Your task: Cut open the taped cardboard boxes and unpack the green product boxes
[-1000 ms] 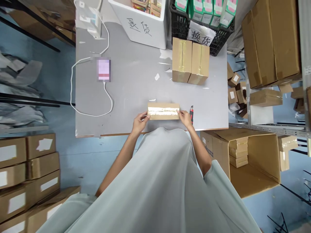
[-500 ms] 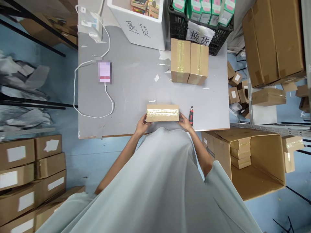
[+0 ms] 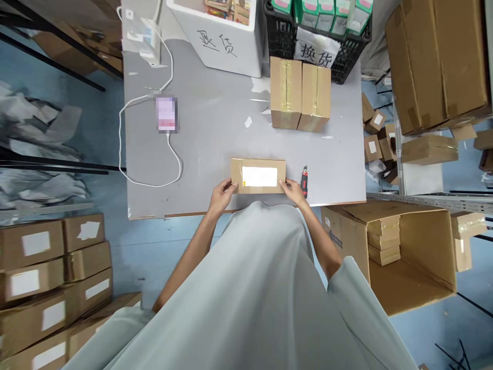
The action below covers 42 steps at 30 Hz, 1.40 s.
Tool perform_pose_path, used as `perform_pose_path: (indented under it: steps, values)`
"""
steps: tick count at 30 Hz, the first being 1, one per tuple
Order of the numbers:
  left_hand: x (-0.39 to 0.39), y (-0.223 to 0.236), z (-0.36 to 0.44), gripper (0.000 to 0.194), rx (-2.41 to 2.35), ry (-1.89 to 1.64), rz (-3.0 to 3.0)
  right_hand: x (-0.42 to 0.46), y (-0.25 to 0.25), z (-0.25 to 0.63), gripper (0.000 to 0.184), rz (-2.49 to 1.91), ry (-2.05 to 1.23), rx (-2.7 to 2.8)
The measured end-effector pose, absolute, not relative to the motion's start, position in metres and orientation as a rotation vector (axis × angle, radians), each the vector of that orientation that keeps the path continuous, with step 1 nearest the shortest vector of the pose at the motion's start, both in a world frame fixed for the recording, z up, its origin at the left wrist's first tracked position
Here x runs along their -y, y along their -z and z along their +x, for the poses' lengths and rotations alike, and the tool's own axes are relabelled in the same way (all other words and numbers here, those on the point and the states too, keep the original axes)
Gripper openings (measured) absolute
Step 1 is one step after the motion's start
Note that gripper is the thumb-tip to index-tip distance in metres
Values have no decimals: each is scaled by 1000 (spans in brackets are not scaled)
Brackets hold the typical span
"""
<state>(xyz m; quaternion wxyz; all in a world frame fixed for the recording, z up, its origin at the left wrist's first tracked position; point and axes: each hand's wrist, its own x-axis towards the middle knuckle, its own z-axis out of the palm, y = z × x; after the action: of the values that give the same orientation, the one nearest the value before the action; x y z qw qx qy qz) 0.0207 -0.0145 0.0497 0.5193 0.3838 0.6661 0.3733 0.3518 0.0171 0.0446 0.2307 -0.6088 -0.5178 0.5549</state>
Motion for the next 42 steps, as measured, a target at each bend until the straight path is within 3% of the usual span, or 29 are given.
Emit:
perform_pose_path:
  steps: [9,16,19,22,29,35,42]
  values:
    - [20,-25,25,57,-1659,-795,722,-22,-31,348,62,-1717,-1589,1367]
    - [42,-10,21,65,-1698,-800,584,1,-28,366,100,-1765,-1718,1206]
    - [47,-10,22,64,-1679,-795,563,8,-27,366,107,-1713,-1800,1227]
    - [47,-12,26,60,-1657,-805,563,7,-25,359,97,-1698,-1776,1268]
    - [33,-26,29,61,-1698,-841,590,-2,-39,348,48,-1715,-1532,1477]
    - [15,-54,18,55,-1735,-1000,834,-20,-66,346,57,-1732,-1298,1489]
    - [17,-72,12,55,-1759,-1015,842,-30,-84,337,45,-1754,-1327,1636]
